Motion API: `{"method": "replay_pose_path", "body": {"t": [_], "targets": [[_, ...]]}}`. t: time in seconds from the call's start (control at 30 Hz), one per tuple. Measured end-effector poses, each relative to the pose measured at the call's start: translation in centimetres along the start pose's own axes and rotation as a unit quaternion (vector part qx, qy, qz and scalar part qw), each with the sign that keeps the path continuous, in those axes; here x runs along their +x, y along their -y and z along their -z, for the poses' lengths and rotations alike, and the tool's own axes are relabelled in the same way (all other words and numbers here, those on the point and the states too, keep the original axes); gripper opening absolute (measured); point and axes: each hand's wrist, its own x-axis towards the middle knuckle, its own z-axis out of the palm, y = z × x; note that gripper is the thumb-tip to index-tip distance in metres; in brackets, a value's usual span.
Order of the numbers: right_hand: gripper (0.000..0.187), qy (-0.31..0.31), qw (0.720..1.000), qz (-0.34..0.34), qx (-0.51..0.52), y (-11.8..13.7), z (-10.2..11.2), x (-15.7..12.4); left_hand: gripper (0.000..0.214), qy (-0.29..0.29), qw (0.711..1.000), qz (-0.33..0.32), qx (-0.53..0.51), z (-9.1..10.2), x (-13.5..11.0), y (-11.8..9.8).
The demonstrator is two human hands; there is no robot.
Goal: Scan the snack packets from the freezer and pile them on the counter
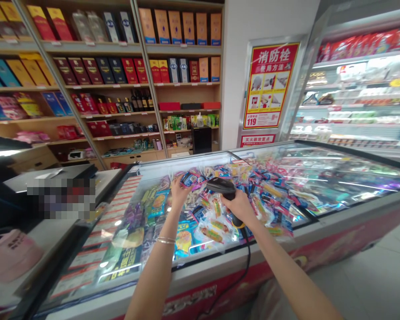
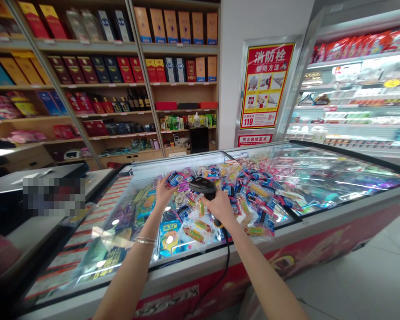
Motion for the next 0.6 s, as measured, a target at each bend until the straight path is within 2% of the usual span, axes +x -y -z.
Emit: {"method": "replay_pose_path", "body": {"t": [0.23, 0.47, 0.6], "targets": [[0.014, -0.009, 0.995, 0.022, -0.094, 0.3, -0.7, 0.1, 0.063, 0.021, 0.999, -0.005, -0.029, 0.5, 0.1, -0.4], [0.010, -0.006, 1.000, 0.012, -0.024, 0.0, -0.6, 0.2, 0.061, 0.026, 0.999, -0.013, -0.021, 0.8, 0.0, -1.0], [0.009, -0.002, 1.000, 0.013, -0.028, 0.2, -0.6, 0.1, 0.059, 0.022, 0.999, -0.020, 0.011, 1.2, 0.1, -1.7]]}}
